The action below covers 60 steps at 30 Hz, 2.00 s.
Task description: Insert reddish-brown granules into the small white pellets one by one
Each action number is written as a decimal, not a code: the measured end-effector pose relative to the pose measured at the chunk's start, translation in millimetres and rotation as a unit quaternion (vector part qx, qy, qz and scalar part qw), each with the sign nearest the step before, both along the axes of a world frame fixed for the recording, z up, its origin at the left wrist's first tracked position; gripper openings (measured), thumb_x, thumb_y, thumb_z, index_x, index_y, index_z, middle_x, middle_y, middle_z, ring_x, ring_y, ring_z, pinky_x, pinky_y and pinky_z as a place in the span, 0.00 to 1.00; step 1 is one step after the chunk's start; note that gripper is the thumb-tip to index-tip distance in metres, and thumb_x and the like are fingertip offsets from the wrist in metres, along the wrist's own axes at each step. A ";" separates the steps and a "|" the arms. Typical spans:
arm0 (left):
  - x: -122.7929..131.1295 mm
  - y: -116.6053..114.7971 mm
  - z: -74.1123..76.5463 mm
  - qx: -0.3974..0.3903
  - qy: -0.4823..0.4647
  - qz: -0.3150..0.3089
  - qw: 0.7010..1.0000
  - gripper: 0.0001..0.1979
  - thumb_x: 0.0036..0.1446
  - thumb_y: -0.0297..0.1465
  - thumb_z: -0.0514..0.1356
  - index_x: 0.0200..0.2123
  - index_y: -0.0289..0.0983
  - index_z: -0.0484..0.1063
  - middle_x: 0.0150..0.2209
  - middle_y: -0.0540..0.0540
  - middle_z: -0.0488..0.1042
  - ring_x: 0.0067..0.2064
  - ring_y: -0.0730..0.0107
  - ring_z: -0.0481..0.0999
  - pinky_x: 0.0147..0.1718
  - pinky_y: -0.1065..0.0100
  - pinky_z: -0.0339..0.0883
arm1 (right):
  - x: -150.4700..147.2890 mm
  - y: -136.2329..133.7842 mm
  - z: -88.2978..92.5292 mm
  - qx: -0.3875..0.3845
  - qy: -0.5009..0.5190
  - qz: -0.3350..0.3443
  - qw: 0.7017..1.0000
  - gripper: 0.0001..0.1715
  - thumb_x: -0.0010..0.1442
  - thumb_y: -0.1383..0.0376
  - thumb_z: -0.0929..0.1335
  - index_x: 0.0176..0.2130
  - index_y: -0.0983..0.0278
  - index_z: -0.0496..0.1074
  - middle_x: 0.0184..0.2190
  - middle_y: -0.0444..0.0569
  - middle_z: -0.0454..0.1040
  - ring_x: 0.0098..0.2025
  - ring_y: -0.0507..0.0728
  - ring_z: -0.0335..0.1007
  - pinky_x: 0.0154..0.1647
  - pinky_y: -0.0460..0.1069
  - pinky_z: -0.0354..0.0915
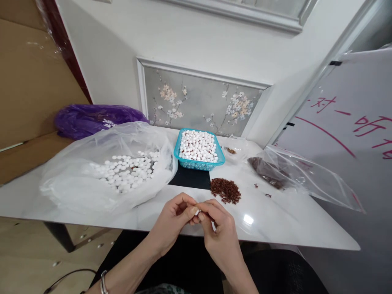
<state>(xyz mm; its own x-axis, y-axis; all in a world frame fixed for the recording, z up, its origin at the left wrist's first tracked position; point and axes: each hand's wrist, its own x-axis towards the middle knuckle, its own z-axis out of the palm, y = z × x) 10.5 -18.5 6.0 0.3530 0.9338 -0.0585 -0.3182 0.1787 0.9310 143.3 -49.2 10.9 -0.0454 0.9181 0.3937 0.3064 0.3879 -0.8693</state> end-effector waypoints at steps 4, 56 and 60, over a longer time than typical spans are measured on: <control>0.1 0.6 0.4 0.009 0.005 -0.011 1.000 0.07 0.51 0.33 0.63 0.30 0.35 0.69 0.22 0.53 0.70 0.25 0.77 0.66 0.27 0.75 0.60 | 5.0 -0.3 2.0 -0.010 0.006 0.024 1.000 0.13 0.61 0.71 0.62 0.39 0.62 0.75 0.31 0.47 0.68 0.30 0.53 0.68 0.32 0.47 0.66; -137.6 50.9 38.6 0.271 0.717 0.104 0.634 0.17 0.53 0.24 0.48 0.38 0.40 0.75 0.39 0.41 0.77 0.40 0.55 0.75 0.36 0.63 0.64 | 61.6 98.3 19.7 -0.017 -0.249 -0.171 0.953 0.18 0.59 0.63 0.58 0.39 0.64 0.74 0.29 0.49 0.78 0.23 0.54 0.71 0.28 0.47 0.65; -134.6 55.9 43.4 0.278 0.705 0.120 0.642 0.18 0.55 0.27 0.47 0.41 0.38 0.74 0.42 0.41 0.77 0.43 0.55 0.74 0.39 0.62 0.64 | 55.0 82.1 19.5 -0.031 -0.303 -0.115 0.946 0.15 0.58 0.65 0.60 0.34 0.60 0.75 0.24 0.44 0.76 0.27 0.55 0.71 0.32 0.46 0.63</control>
<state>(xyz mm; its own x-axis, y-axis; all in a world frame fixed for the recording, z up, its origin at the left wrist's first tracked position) -124.1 37.4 49.4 0.1574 0.9662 0.2041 0.9535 -0.2025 0.2231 198.3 32.9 30.4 -0.0410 0.9513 0.3056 0.8255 0.2046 -0.5261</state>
